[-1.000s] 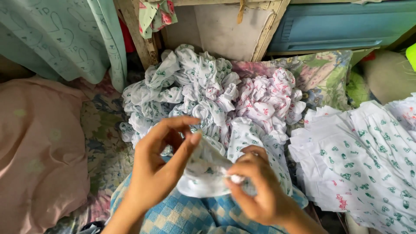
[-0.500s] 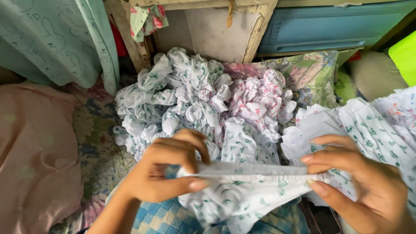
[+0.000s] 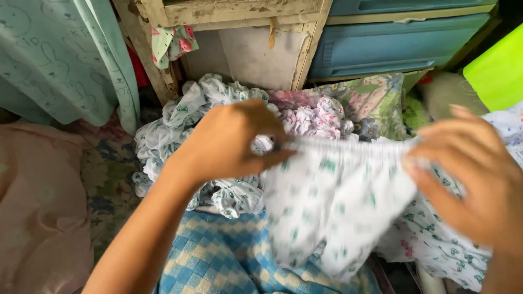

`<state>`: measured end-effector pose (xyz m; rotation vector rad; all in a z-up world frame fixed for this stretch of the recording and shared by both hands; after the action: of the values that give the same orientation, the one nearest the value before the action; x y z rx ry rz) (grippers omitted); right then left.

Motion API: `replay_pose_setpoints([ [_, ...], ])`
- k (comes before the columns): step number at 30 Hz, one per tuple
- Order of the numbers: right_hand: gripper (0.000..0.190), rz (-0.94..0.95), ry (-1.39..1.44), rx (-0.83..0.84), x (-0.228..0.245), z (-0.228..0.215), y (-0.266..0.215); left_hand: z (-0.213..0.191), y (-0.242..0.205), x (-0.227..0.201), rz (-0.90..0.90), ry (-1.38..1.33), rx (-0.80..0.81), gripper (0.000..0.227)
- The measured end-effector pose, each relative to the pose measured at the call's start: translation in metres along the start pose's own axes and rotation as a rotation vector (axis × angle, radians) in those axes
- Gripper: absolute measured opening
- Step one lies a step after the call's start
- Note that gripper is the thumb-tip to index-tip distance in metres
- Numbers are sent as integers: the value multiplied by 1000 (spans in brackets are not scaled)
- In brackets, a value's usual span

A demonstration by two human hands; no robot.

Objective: Sorting and folding small baby pants from a pile into organized stacks

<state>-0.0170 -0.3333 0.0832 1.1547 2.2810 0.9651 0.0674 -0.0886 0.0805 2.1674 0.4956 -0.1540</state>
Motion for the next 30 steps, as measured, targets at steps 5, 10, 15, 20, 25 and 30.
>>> replay_pose_setpoints([
  [5,16,101,64,-72,-61,3,9,20,30,3,3,-177,-123,13],
  [10,13,124,-136,-39,-50,9,-49,41,-29,-17,32,-226,-271,25],
  [15,22,543,574,-97,-5,120,-184,164,-209,14,-355,-129,-193,24],
  [20,26,861,367,130,17,183,-304,229,-306,25,-761,-206,-51,21],
  [25,19,932,291,94,4,173,-308,218,-293,22,-784,-270,-67,23],
  [30,40,1059,402,139,4,165,-289,202,-256,45,-707,-333,-104,36],
])
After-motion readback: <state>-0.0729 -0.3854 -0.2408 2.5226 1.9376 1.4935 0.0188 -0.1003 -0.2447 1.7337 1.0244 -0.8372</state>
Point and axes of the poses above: each hand's wrist, its own y-axis towards the middle knuckle, its own z-axis out of the palm, x = y × z, the point moved 8 cm from there along y, towards the middle knuckle, and after that the axes turned 14 degrees about -x, right-handed, at the moved point
